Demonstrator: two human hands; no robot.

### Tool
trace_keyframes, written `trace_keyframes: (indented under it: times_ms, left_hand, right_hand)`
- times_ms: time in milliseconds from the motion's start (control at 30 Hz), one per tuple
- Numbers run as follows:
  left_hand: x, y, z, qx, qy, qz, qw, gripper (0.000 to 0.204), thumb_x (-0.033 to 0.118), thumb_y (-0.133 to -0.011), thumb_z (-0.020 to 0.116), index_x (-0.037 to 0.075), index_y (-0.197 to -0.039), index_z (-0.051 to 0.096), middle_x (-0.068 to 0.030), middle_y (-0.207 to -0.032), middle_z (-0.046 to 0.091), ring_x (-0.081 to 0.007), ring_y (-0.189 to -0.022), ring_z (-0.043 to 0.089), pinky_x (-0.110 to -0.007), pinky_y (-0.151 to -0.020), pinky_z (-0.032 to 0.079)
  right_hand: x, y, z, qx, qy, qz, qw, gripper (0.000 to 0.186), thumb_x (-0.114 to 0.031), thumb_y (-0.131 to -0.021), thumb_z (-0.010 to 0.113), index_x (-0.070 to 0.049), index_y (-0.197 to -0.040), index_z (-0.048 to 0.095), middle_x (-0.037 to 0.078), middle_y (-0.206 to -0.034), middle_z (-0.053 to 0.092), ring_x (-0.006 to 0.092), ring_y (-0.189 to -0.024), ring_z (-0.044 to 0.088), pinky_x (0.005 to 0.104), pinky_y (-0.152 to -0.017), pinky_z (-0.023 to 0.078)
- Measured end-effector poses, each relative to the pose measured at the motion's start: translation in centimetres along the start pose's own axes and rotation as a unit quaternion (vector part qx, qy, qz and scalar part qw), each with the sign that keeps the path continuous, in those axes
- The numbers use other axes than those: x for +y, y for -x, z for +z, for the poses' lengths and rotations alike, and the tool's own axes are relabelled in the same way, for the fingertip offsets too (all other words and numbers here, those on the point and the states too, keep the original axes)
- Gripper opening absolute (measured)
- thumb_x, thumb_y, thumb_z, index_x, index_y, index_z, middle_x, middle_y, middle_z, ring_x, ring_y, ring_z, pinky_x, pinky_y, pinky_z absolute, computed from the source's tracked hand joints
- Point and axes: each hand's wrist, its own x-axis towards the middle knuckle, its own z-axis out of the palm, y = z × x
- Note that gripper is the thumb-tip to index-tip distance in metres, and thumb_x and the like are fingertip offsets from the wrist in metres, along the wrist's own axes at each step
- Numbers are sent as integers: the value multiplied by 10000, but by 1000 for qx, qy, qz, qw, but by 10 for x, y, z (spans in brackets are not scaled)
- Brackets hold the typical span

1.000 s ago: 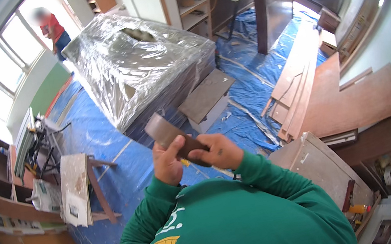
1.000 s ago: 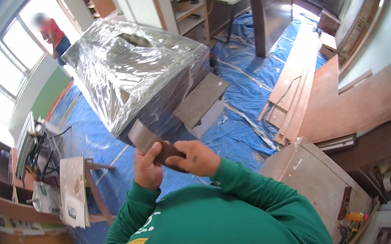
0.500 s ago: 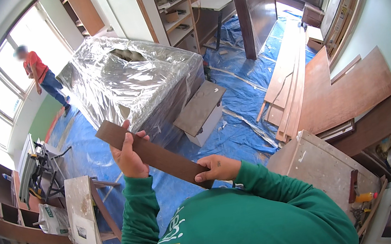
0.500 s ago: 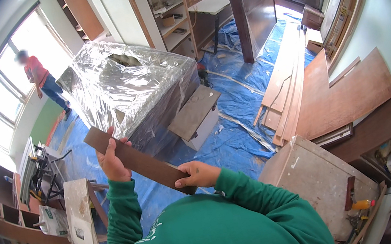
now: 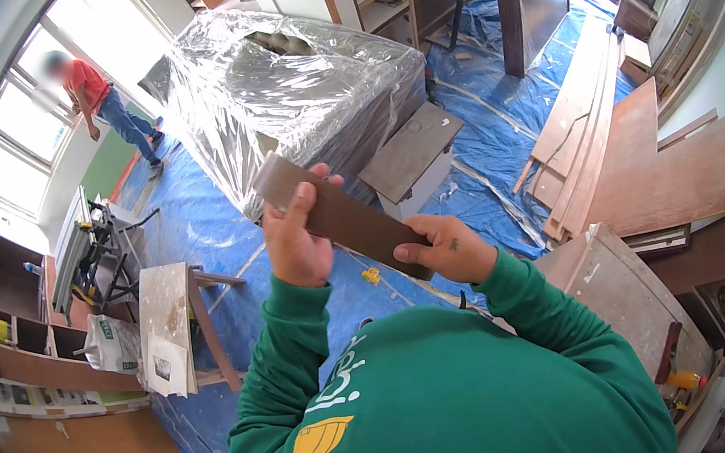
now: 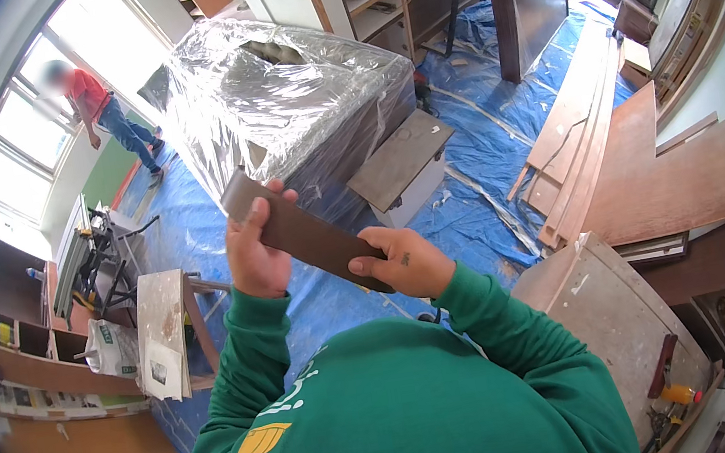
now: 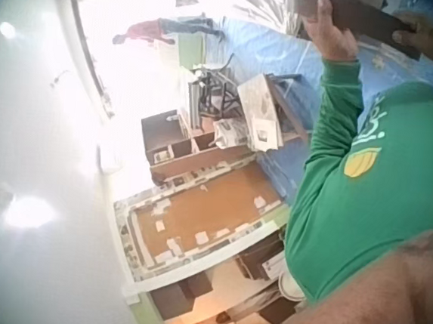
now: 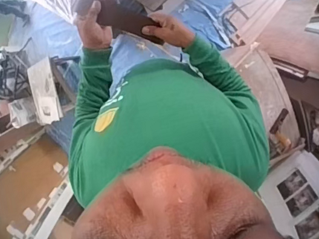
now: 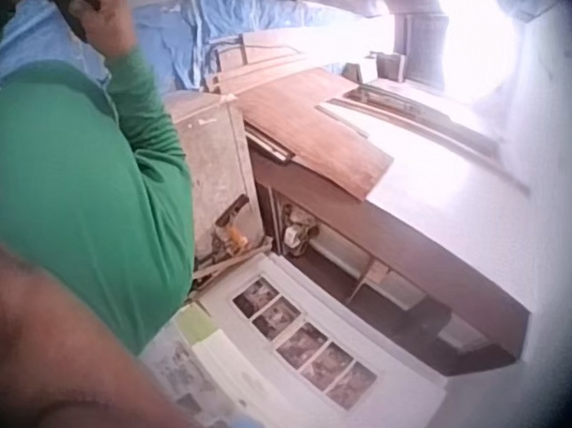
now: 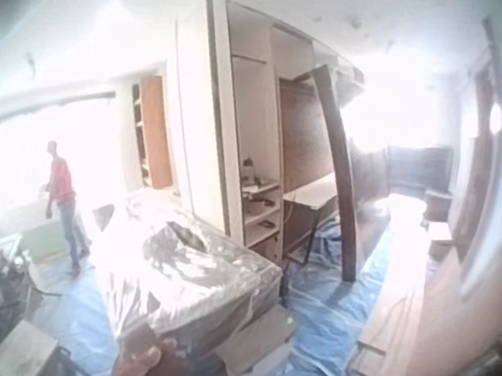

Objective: The person measures and marks a flexible edge banding strip on a workbench, then uses a utility knife to cut a segment. The person carries the cut piece to a wooden cabinet and fits it along the curved top edge of a shelf opening.

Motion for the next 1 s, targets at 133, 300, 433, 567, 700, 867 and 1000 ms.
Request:
trace_keyframes:
  times_ms: [133,300,433,567,700,867,1000]
  left_hand:
    - [-14,19,13,-24,-1,-48,999,319,76,-966,656,34,-1266,556,-160,-1224,681,-287,-1109,677,-426,-949,564]
    - [-20,32,12,-60,8,-94,994,338,62,-933,700,27,-1249,586,-144,-1211,694,-231,-1128,667,-404,-1012,513]
    - [-25,37,12,-74,20,-110,991,350,74,-931,705,33,-1262,596,-140,-1217,693,-225,-1132,661,-398,-1036,486]
    - [-26,38,11,-93,35,-120,988,352,85,-949,684,32,-1280,577,-131,-1210,686,-231,-1149,649,-396,-1045,481]
    - [-28,37,9,-105,58,-142,983,350,104,-974,655,30,-1302,559,-122,-1209,673,-232,-1167,634,-392,-1049,479]
    - [-32,37,6,-125,66,-148,979,349,118,-984,648,26,-1309,560,-122,-1207,670,-231,-1165,631,-389,-1051,478]
    - [-33,37,6,-129,52,-155,978,341,119,-993,624,29,-1315,556,-131,-1211,658,-245,-1157,632,-407,-1049,487]
  right_hand:
    - [-22,-3,5,28,15,17,999,267,-225,-958,720,-11,-1104,655,59,-862,674,123,-752,606,319,-677,498]
    - [-35,-3,8,53,76,-12,996,273,-223,-946,722,-16,-1111,654,103,-873,684,184,-780,636,349,-725,510]
    - [-34,-4,10,64,100,-46,992,268,-225,-942,720,-18,-1099,655,126,-877,685,219,-783,642,364,-734,508]
    - [-33,-4,8,61,118,-34,991,252,-226,-936,720,-16,-1061,658,144,-871,686,240,-768,645,373,-725,507]
    - [-33,-1,8,61,122,-38,990,243,-225,-935,719,-13,-1034,653,150,-849,682,246,-752,646,380,-714,506]
    - [-31,1,7,63,142,-29,987,249,-229,-932,725,-13,-1030,649,159,-845,677,257,-743,644,384,-713,505]
    - [-22,0,5,57,106,-39,992,235,-194,-947,715,2,-1060,649,117,-864,673,182,-774,618,347,-729,504]
